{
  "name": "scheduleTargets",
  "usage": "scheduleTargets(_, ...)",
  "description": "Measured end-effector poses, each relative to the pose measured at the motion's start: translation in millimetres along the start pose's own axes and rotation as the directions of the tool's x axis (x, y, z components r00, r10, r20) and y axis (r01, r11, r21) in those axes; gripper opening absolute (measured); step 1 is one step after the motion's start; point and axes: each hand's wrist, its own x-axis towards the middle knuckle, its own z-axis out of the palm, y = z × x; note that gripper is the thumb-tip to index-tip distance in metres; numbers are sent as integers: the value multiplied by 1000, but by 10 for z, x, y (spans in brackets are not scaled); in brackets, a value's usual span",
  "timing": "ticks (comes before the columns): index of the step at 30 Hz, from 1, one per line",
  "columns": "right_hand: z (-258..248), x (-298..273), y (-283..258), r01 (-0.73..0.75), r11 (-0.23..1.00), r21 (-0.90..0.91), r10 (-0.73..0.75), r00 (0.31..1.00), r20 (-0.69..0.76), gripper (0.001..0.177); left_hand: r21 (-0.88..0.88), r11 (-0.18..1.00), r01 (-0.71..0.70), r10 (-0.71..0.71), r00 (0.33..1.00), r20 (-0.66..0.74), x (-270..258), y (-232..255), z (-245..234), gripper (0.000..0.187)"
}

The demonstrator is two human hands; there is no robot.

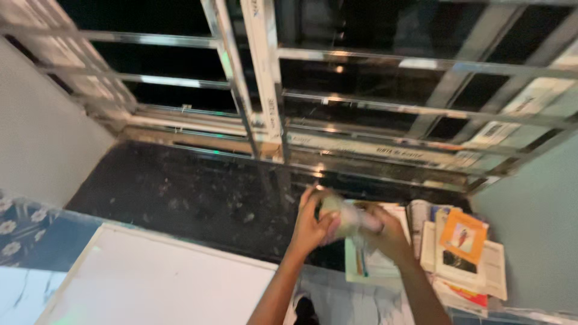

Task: The person cleans the metal window grill by wiping its bars with a cloth.

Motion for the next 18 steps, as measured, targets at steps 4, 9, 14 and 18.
scheduleTargets(4, 108, 715, -77, 117, 990, 83, -110, 991, -78, 48, -361, 907, 216, -179, 975, 132, 496, -440, 43, 58)
scheduleTargets(9, 356, 1530, -318, 9, 974, -227, -129, 843, -522, 49, -274, 900, 339, -364, 930, -46, 1242, -1018, 176, 40)
scheduleTargets(14, 861, 1801, -150, 121, 720, -684, -522, 743, -419, 63, 304, 952, 24, -11, 999, -43, 1696, -1465, 129, 44)
scheduleTargets(18, 1052, 2192, -159, 257, 681, -686, -499, 848, -177, 91, 112, 994, -13, 30, 989, -146, 1746, -1363, 152, 42)
